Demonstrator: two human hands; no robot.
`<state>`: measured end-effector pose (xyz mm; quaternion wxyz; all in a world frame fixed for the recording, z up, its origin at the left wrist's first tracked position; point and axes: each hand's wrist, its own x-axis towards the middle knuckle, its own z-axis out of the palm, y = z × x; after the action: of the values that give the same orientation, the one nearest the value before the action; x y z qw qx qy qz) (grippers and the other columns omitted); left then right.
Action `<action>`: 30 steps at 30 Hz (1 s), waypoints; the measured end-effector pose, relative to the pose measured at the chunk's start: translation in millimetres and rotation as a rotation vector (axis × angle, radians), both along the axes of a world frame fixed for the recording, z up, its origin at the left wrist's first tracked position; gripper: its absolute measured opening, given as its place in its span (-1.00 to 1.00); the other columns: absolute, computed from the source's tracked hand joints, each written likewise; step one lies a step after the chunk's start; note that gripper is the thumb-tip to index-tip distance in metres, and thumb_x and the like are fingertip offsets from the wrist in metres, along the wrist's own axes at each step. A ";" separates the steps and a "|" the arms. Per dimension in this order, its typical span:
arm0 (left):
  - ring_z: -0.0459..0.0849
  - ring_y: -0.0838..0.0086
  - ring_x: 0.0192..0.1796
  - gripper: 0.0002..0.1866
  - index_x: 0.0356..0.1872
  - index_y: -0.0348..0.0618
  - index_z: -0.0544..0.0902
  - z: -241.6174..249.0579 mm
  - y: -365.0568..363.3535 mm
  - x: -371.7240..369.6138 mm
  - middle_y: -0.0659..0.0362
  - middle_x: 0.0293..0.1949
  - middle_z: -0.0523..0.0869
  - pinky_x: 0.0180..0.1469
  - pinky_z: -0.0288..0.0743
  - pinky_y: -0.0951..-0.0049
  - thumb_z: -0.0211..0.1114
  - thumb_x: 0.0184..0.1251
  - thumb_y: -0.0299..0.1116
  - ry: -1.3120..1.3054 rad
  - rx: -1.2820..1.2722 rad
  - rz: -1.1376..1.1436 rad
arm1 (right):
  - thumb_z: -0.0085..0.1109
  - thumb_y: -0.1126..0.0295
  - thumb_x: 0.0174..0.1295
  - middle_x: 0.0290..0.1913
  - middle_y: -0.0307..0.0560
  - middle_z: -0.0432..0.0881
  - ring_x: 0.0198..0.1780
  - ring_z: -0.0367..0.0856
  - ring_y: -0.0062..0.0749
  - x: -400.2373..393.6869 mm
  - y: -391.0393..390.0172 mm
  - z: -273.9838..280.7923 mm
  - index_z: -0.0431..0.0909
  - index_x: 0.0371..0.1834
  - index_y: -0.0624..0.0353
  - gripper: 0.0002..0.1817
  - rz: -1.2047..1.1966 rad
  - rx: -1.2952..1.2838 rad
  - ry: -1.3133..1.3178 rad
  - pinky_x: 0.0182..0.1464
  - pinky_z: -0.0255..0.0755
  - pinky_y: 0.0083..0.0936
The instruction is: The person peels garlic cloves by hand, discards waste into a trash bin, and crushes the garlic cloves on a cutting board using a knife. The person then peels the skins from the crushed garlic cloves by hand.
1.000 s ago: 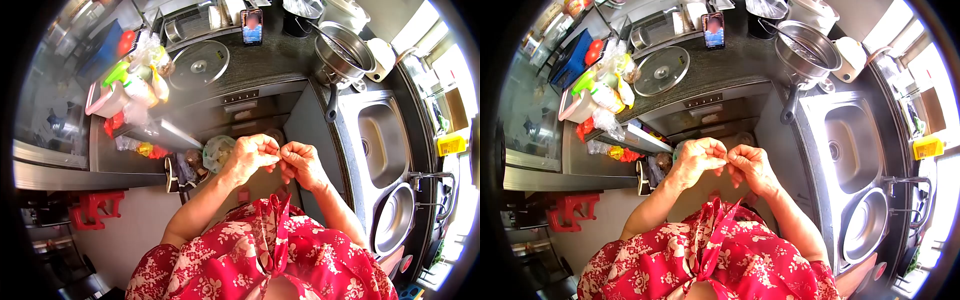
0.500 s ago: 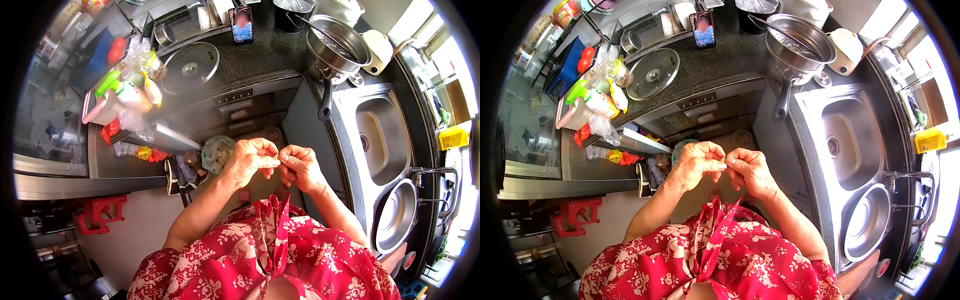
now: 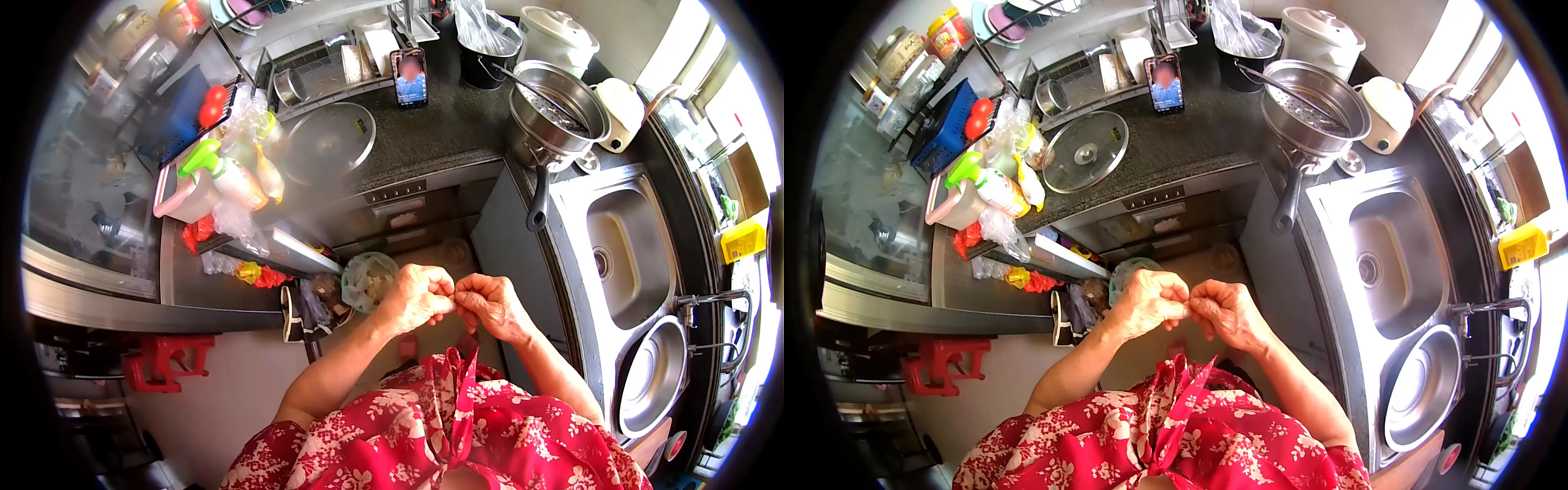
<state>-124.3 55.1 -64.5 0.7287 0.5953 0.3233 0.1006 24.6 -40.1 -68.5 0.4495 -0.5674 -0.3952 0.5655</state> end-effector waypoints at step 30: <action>0.58 0.62 -0.56 -0.92 -0.38 -0.31 0.62 -2.5 6.3 -7.9 0.17 -0.53 0.64 -0.51 0.47 0.66 0.30 0.07 -0.59 -0.177 0.017 0.011 | 0.11 0.34 0.22 -0.56 -0.13 0.50 -0.65 0.43 -0.54 0.5 3.9 -11.7 0.48 -0.37 0.28 -0.81 -0.049 -0.037 0.528 -0.61 0.39 -0.65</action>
<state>-132.3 61.3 -67.0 0.7486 0.5886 0.2601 0.1598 25.1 -36.1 -80.2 0.5402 -0.4178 -0.2397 0.6901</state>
